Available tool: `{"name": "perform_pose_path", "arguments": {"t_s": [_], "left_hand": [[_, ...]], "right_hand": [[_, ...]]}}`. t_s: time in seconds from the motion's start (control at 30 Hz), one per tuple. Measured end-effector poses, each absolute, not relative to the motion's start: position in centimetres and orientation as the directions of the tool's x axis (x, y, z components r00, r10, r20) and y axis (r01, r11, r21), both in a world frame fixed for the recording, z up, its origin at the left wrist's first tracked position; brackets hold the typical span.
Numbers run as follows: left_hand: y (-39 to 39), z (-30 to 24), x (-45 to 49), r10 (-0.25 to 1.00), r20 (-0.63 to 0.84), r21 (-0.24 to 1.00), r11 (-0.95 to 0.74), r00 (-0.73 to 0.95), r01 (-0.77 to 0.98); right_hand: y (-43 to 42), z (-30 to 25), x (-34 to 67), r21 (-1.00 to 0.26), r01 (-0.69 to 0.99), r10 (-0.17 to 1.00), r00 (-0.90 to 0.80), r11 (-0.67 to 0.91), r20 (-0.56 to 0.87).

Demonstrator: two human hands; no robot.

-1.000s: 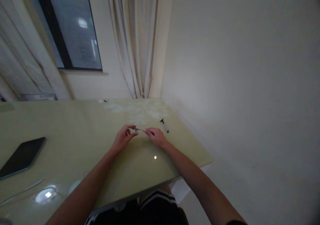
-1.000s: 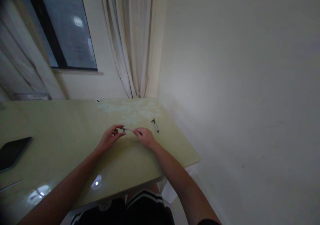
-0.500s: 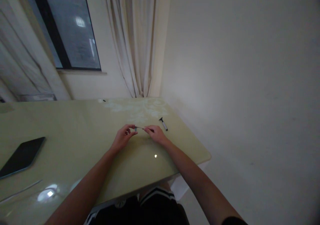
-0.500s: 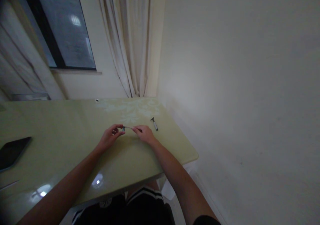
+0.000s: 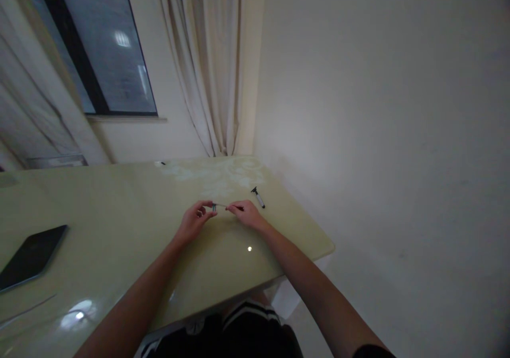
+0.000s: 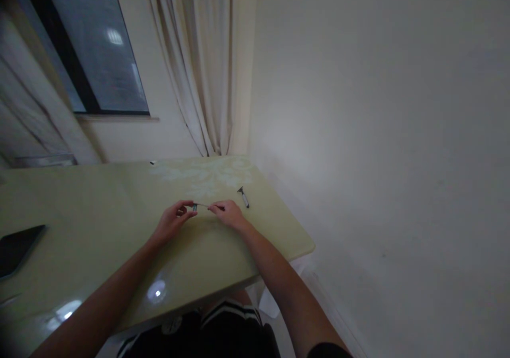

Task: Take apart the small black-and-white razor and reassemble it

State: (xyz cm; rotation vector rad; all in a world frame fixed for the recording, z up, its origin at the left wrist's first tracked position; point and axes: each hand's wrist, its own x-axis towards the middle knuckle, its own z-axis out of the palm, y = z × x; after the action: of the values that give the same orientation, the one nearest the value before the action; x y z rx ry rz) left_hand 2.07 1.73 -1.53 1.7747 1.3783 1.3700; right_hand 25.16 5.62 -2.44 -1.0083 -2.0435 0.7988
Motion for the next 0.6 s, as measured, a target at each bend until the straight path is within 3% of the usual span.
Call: {"name": "perform_pose_path", "arguments": {"t_s": [0.33,0.6], "left_hand": [[1.55,-1.66,2.03,0.922,0.385,0.842,-0.332,-0.043,0.425],[1.94,-2.05,1.40,0.928,0.357,0.846,-0.272,-0.108,0.459]], "right_hand": [[5.59,-2.34,25.06,-0.782,0.424,0.846,-0.478,0.457,0.235],[5.52,-1.73,25.33,-0.737,0.474,0.853,-0.448,0.482,0.269]]}}
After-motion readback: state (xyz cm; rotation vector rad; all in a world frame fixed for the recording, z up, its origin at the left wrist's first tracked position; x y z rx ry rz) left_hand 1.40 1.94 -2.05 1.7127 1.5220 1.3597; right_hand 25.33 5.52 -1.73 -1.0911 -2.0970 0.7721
